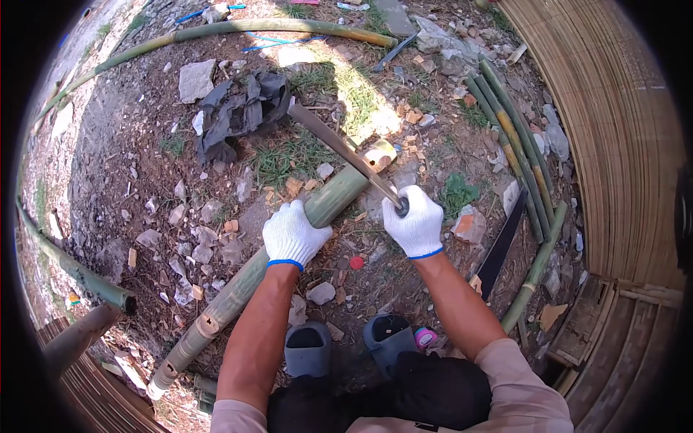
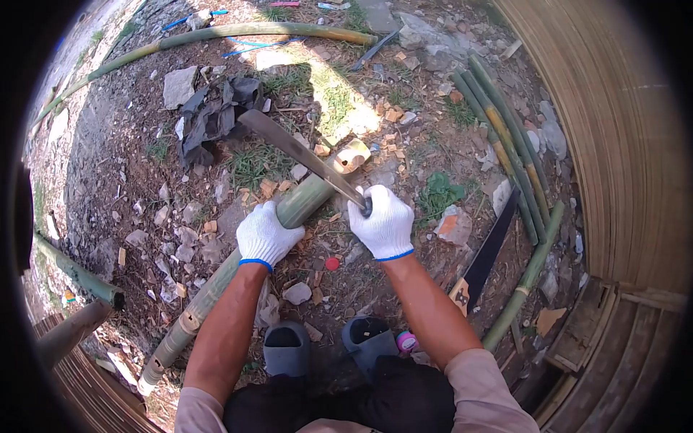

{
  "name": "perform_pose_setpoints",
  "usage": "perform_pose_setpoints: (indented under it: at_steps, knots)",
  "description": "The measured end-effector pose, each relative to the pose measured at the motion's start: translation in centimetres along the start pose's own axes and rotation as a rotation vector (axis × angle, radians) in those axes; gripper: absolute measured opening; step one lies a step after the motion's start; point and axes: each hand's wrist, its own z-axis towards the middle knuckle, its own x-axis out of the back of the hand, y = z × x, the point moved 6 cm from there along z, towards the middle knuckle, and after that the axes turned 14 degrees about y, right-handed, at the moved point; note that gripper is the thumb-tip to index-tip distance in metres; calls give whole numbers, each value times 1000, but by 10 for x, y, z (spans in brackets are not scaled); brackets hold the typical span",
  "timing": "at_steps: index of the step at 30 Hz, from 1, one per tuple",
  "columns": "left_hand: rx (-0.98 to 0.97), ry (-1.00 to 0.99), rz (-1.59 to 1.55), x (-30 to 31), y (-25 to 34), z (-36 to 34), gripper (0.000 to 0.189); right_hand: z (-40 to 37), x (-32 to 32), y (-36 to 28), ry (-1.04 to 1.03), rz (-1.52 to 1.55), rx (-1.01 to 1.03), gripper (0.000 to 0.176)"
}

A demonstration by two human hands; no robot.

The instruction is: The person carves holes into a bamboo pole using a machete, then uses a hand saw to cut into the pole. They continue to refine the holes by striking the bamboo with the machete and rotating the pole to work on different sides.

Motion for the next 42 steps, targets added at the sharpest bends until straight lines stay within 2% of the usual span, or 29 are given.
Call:
perform_pose_setpoints:
  at_steps: [2, 3, 4, 6, 7, 8, 10, 11, 12, 14, 16, 18, 20, 21, 22, 24, 25, 26, 28, 29, 32, 33, 34, 36, 37, 38, 40, 41, 42]
  knots:
    - [1, 0, 14, 1, 0, -1, 76, -23, -42, 60, -347, -411, -164, 27]
    - [4, 27, 17, 7, -1, 12, 76, -9, -34, 47, -425, -410, -227, 33]
    - [25, 42, -8, 7, 0, 13, 75, -6, -31, 39, -379, -439, -152, 29]
    - [14, 1, -2, 2, -1, 0, 74, 2, -4, -1, -92, -147, 33, 25]
    - [4, 47, 12, 5, 0, 8, 73, 11, 14, -26, 31, -14, 115, 21]
    - [-17, 41, 32, 2, 0, -1, 73, 11, 20, -35, 116, 121, 133, 20]
    - [-7, 1, 2, -1, 4, 1, 73, -7, -20, 21, -126, -68, -15, 22]
    - [-3, 18, -3, -3, 5, 0, 72, -19, -45, 60, -367, -359, -165, 27]
    - [-6, 33, 9, 0, 0, 0, 72, -10, -41, 55, -393, -390, -182, 32]
    - [20, -50, 31, -7, -1, 0, 73, 5, -26, 24, -333, -365, -179, 28]
    - [-9, 56, 3, -2, -2, 0, 72, 15, 8, -22, -40, -29, -20, 24]
    - [-3, 4, 21, -5, -3, -11, 72, 12, 10, -25, 20, 151, 50, 28]
    - [-13, 40, 8, 1, 1, -1, 72, -17, -45, 59, -476, -385, -184, 33]
    - [20, -7, 35, 0, 0, 2, 74, -13, -41, 58, -506, -393, -208, 38]
    - [37, 27, 28, 4, 1, 14, 74, -2, -36, 43, -496, -435, -158, 31]
    - [15, 24, -1, 1, 1, 0, 74, 8, -9, 0, -234, -171, -3, 23]
    - [-7, 69, 7, -2, -2, 0, 73, 15, 10, -26, -24, -18, 109, 19]
    - [-5, 72, 4, -3, -1, 4, 73, 16, 15, -33, 30, 183, 81, 22]
    - [15, -8, 7, -1, 1, 1, 71, -9, -29, 33, -256, -154, -10, 25]
    - [-7, 27, 28, 1, 2, -1, 71, -17, -46, 64, -435, -396, -80, 24]
    - [4, 16, 34, 0, 1, 2, 69, 1, -29, 20, -409, -349, -139, 23]
    - [-2, -29, 54, -3, -3, -9, 69, 4, -13, -8, -219, -62, -33, 22]
    - [-2, 11, 35, -1, -1, 1, 69, 12, 3, -35, -123, 113, 145, 21]
    - [-18, -7, 26, -4, -1, -9, 70, 5, -10, -7, -271, 85, 50, 24]
    - [-3, -2, 45, -3, 1, -4, 71, -4, -44, 47, -569, -266, -107, 31]
    - [7, -2, 67, -1, 2, 1, 72, -8, -52, 68, -727, -291, -148, 38]
    - [30, 45, 51, 7, 2, 17, 73, 15, -36, 30, -797, -357, -100, 37]
    - [19, 4, 49, 2, 3, 7, 73, 18, -20, 12, -598, -188, -111, 31]
    - [14, -16, 49, 0, 3, 2, 74, 23, 1, -25, -401, -41, 193, 28]
